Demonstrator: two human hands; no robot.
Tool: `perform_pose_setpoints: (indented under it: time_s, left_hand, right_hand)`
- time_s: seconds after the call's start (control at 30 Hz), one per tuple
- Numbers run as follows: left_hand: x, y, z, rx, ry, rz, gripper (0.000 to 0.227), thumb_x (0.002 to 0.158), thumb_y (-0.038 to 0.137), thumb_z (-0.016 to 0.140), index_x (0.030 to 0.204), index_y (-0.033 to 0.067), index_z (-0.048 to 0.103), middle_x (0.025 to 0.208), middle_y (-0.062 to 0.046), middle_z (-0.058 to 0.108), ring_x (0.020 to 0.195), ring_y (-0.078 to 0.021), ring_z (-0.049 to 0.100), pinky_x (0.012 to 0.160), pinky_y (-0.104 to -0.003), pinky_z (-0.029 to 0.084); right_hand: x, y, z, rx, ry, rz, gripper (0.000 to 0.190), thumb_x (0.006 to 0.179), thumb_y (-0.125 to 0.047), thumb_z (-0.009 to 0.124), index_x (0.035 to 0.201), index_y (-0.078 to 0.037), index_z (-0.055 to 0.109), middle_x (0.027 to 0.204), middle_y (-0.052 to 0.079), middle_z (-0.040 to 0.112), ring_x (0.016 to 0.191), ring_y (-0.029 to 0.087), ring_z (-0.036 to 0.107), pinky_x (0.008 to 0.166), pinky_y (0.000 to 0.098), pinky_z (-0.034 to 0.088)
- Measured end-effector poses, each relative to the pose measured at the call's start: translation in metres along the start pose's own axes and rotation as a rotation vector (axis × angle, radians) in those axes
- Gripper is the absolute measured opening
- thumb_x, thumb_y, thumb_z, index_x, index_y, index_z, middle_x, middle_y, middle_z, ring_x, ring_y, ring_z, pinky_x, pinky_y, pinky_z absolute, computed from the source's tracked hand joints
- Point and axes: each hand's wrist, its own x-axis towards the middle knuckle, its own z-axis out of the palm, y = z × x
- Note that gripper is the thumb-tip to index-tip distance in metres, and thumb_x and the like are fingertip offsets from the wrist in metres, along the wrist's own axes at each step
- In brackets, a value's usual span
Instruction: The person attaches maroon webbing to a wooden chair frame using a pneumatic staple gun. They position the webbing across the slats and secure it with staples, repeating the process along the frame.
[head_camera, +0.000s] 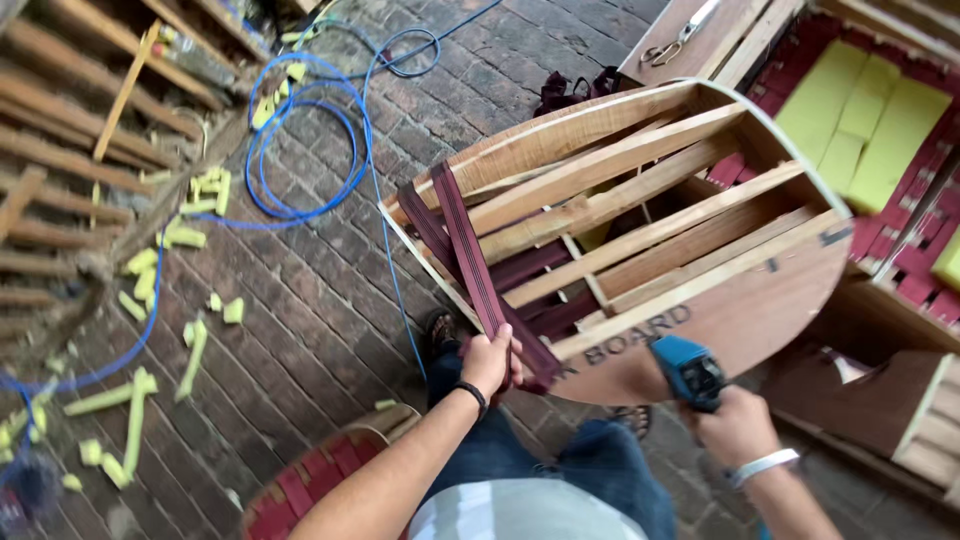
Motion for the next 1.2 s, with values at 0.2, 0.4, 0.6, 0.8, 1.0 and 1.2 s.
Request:
perform_pose_setpoints:
  time_s: [0.2,0.4,0.6,0.8,1.0,1.2]
  left_hand:
    - [-0.012,0.027,0.106,-0.328,-0.108,-0.024,0.033,0.108,0.033,0.048,0.096,0.0057,0.064,0.066,-0.008,0.067,0.054,-0.0201,0.067,0.049,-0.033,0.05]
    - [-0.058,-0.041,0.196,-0.5,-0.16,-0.021,0.036,0.109,0.031,0.05,0.091,0.0026,0.061,0.064,-0.009,0.064,0.053,-0.0235,0.063,0.051,-0.036,0.055]
    - [-0.099,-0.079,0.217,-0.502,-0.139,-0.176,0.055,0.11,0.048,0.046,0.079,0.0055,0.061,0.057,-0.007,0.056,0.048,-0.0191,0.057,0.044,-0.033,0.046]
    - [-0.1,-0.094,0.229,-0.25,-0.111,-0.282,0.063,0.107,0.057,0.045,0.069,0.0084,0.058,0.052,-0.002,0.05,0.04,-0.016,0.044,0.04,-0.032,0.041]
    - [-0.065,-0.155,0.24,-0.167,-0.092,-0.241,0.057,0.104,0.052,0.045,0.065,0.0111,0.054,0.048,-0.006,0.051,0.037,-0.0202,0.046,0.038,-0.038,0.036]
    - [-0.029,-0.181,0.225,0.455,0.134,0.318,0.043,0.096,0.046,0.058,0.095,0.0078,0.078,0.089,-0.02,0.075,0.084,-0.0367,0.071,0.071,-0.047,0.055]
  right_hand:
    - [0.012,0.048,-0.012,0.106,-0.024,-0.302,0.031,0.073,-0.029,0.083,0.077,0.001,0.074,0.062,0.02,0.071,0.055,0.032,0.071,0.059,0.043,0.055]
    - [0.0,0.053,-0.011,0.304,-0.031,-0.417,0.021,0.077,-0.02,0.08,0.08,0.0,0.073,0.061,0.014,0.071,0.052,0.021,0.07,0.054,0.038,0.052]
    - [-0.011,0.06,0.0,0.434,-0.041,-0.416,0.019,0.082,-0.015,0.08,0.081,0.002,0.071,0.062,0.009,0.068,0.056,0.014,0.057,0.054,0.0329,0.049]
    - [-0.013,0.062,0.001,0.574,-0.028,-0.368,0.019,0.08,-0.012,0.081,0.082,0.003,0.07,0.07,0.004,0.069,0.06,0.01,0.06,0.055,0.0311,0.049]
    - [-0.009,0.07,-0.003,0.538,-0.039,-0.469,0.018,0.082,-0.014,0.079,0.084,0.002,0.07,0.071,0.005,0.072,0.06,0.012,0.064,0.058,0.03,0.052]
    - [-0.007,0.049,-0.015,0.303,-0.02,-0.472,0.021,0.081,-0.017,0.079,0.089,0.001,0.072,0.074,0.012,0.074,0.065,0.017,0.073,0.061,0.0351,0.055]
